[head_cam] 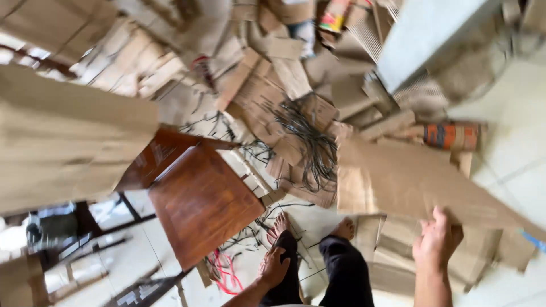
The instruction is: The person tears a large piece of cardboard into smaller pieces by hand and places them on the floor. They then pick up a bundle of cardboard, untie the wire binding, and place the bundle on a wooden stool.
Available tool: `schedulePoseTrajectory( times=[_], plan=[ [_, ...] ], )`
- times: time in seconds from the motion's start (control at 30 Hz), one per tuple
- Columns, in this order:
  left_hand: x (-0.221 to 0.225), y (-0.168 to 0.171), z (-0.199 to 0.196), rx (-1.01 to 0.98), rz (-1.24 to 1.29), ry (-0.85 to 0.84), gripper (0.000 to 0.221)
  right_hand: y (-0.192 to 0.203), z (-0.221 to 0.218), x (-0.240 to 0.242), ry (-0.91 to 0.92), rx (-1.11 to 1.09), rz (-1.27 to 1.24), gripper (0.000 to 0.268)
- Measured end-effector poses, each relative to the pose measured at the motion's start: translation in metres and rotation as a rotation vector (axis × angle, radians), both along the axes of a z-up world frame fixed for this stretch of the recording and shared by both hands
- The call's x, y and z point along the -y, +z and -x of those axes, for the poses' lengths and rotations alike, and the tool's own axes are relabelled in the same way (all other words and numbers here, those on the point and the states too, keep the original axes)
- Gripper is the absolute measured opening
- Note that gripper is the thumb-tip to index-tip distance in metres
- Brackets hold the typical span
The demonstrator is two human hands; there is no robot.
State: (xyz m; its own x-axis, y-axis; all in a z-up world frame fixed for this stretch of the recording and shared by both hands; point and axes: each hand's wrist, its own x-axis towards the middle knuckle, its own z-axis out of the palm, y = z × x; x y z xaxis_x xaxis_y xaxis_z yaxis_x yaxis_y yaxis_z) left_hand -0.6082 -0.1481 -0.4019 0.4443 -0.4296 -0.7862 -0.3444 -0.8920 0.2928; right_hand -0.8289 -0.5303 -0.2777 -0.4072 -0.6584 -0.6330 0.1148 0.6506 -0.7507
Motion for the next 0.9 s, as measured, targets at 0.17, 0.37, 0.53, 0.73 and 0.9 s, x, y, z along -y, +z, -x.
schedulePoseTrajectory(
  times=[0.17,0.37,0.53,0.73,0.9],
  plan=[
    [-0.014,0.055,0.003,0.06,0.066,0.344,0.045,0.083,-0.037,-0.015,0.5,0.048,0.187,0.011],
    [-0.056,0.08,-0.008,0.13,0.265,0.645,0.036,0.152,-0.099,0.018,1.567,-0.166,0.403,0.025],
    [-0.075,0.091,-0.056,0.15,0.331,0.796,0.042,0.24,-0.191,0.017,2.053,-0.296,0.344,0.055],
    [-0.093,0.183,-0.12,0.057,0.558,0.973,0.066,0.335,-0.29,-0.06,2.543,-0.923,0.833,0.053],
    [-0.122,0.235,-0.181,0.037,0.852,1.052,0.077,0.36,-0.361,-0.114,2.605,-1.215,1.054,0.049]
  ],
)
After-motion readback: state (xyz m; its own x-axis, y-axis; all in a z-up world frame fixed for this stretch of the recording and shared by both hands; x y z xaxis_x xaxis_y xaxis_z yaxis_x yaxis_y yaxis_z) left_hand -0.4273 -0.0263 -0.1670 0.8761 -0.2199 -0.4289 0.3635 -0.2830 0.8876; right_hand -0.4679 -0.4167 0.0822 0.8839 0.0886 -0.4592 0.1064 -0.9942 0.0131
